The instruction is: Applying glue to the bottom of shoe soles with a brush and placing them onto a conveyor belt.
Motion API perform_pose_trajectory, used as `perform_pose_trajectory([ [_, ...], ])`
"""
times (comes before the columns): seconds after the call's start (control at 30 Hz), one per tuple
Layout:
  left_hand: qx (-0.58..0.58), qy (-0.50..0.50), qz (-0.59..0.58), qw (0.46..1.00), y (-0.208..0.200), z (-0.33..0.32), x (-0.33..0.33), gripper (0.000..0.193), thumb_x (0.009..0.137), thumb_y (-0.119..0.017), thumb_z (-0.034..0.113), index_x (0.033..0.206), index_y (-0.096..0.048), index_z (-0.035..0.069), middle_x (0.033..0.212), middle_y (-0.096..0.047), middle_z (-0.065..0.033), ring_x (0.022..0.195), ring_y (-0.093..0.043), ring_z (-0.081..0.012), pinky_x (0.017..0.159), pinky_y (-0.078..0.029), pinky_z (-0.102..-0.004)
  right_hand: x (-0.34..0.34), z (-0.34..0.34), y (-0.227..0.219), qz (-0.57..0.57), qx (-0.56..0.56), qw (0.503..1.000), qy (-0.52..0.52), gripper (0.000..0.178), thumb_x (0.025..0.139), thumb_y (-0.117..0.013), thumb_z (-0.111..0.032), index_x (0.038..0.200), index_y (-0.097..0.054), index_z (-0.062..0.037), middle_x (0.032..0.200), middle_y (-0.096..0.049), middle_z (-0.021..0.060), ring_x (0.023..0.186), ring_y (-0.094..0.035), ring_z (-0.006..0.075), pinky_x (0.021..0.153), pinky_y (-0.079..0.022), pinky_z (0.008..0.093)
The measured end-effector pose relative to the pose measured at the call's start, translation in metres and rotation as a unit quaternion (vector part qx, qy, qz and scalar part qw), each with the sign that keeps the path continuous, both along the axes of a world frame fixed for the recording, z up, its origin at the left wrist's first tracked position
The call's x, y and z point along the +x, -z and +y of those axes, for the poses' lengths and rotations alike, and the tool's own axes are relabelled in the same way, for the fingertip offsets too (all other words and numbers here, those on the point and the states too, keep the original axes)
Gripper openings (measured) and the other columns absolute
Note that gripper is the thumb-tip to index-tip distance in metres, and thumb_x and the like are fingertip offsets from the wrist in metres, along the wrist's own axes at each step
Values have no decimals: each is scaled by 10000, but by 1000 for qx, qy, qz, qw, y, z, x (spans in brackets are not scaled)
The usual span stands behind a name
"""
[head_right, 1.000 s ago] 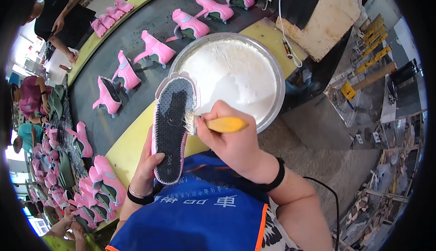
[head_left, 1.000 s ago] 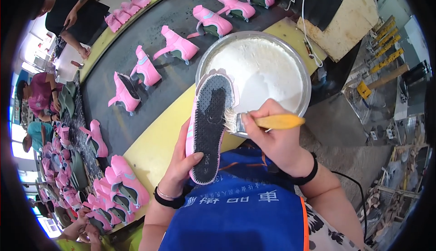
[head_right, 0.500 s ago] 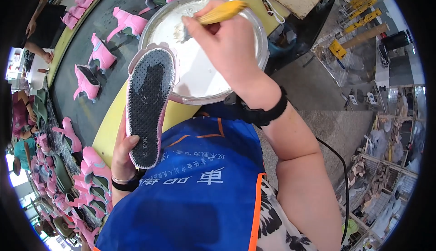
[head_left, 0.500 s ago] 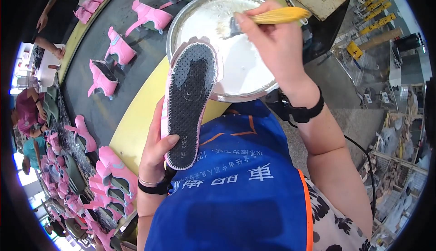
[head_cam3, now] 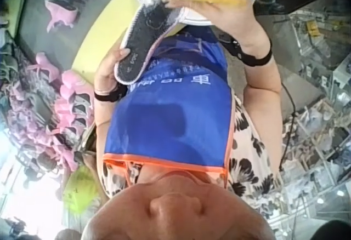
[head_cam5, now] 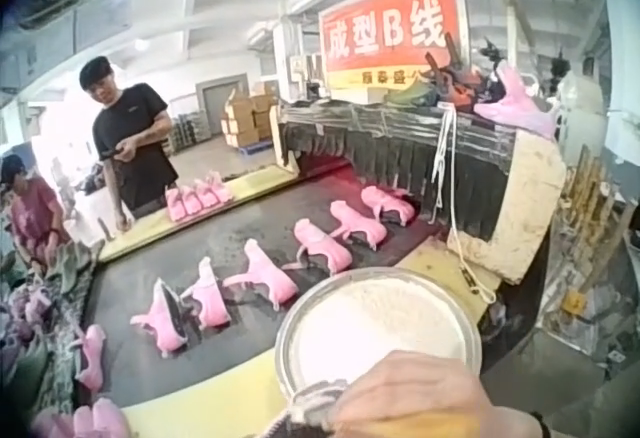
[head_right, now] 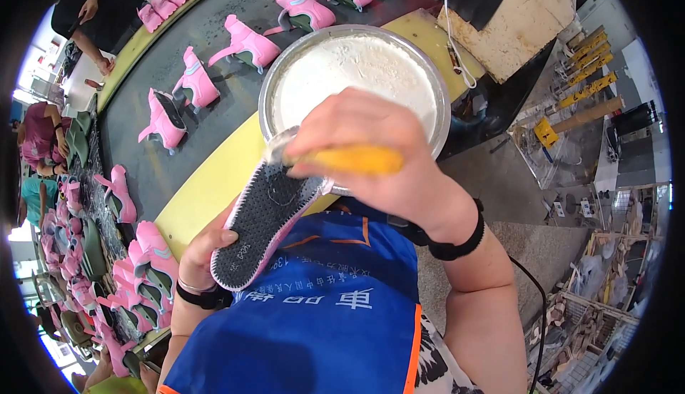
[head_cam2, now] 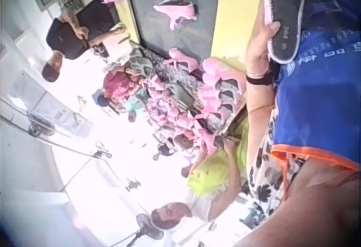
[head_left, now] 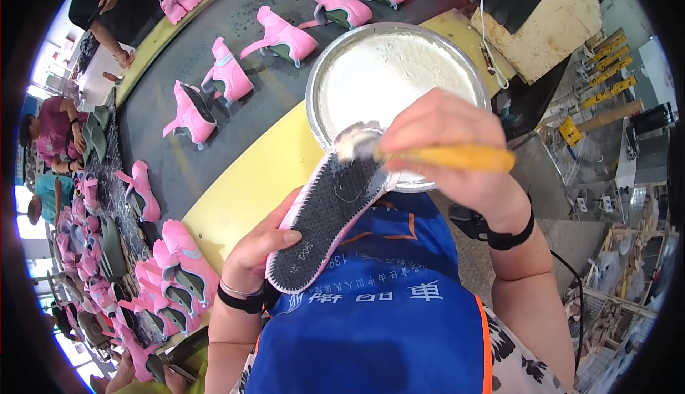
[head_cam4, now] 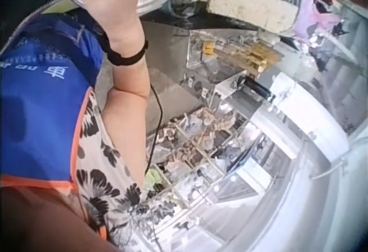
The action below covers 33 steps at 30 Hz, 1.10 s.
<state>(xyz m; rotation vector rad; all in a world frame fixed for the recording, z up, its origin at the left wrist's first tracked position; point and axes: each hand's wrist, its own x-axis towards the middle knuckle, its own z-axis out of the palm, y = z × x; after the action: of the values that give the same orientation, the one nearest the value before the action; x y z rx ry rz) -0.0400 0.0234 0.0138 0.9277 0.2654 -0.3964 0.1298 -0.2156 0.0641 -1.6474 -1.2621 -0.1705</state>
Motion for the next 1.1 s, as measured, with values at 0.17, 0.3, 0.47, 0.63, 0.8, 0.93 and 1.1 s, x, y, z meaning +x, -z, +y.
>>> perform_pose_trajectory([
  [0.17, -8, 16, -5, 1000, -4, -2, 0, 959, 763, -667, 282, 1552, -272, -95, 1524, -455, -227, 1437, -437, -280, 1208, -289, -354, -9, 11, 5, 20, -7, 997, -75, 194, 756, -828, -96, 936, -756, -89, 889, -706, 49, 855, -663, 259, 744, -527, 348],
  [0.3, -4, 42, -11, 999, -6, -1, 1, 951, 770, -658, 275, 1554, -269, -95, 1533, -445, -229, 1445, -426, -280, 1213, -281, -355, 7, 2, 14, 16, -41, 999, 3, 163, 774, -812, -84, 919, -739, -69, 895, -714, 70, 862, -674, 256, 745, -524, 338],
  [0.47, -1, -20, 13, 1000, -9, -11, -2, 955, 747, -649, 291, 1539, -302, -113, 1532, -451, -240, 1427, -458, -296, 1213, -292, -351, 18, -10, 22, 131, -20, 988, 85, 109, 819, -788, -27, 904, -720, -30, 901, -720, 77, 857, -697, 223, 781, -518, 306],
  [0.63, 13, 0, 8, 1000, -2, -7, 3, 1017, 708, -677, 318, 1545, -292, -113, 1529, -455, -241, 1422, -465, -299, 1209, -300, -353, 14, -5, 23, 161, 7, 987, 11, 113, 840, -795, -49, 924, -723, -28, 931, -726, 50, 856, -695, 168, 785, -518, 294],
  [0.8, 31, 9, -17, 999, -4, -9, 2, 1046, 696, -691, 335, 1552, -281, -106, 1527, -456, -241, 1425, -460, -305, 1203, -305, -365, 29, -19, 35, 143, -19, 984, 108, 129, 859, -801, -81, 969, -746, -43, 909, -741, 24, 814, -673, 112, 720, -498, 254],
  [0.93, 24, -17, -32, 999, -7, -8, -5, 1048, 695, -688, 334, 1554, -277, -103, 1527, -455, -241, 1423, -460, -311, 1209, -296, -376, 33, -29, 42, 285, 95, 944, 138, 164, 901, -787, -95, 1012, -734, 13, 875, -727, 34, 759, -637, 57, 650, -502, 208],
  [1.1, -7, -99, -18, 995, -20, -12, -6, 1038, 700, -680, 337, 1551, -281, -103, 1526, -452, -240, 1412, -468, -312, 1213, -287, -374, 20, -33, 23, 344, 116, 898, 250, 181, 925, -774, -85, 1018, -682, 39, 815, -682, 40, 708, -627, 65, 626, -516, 214],
])
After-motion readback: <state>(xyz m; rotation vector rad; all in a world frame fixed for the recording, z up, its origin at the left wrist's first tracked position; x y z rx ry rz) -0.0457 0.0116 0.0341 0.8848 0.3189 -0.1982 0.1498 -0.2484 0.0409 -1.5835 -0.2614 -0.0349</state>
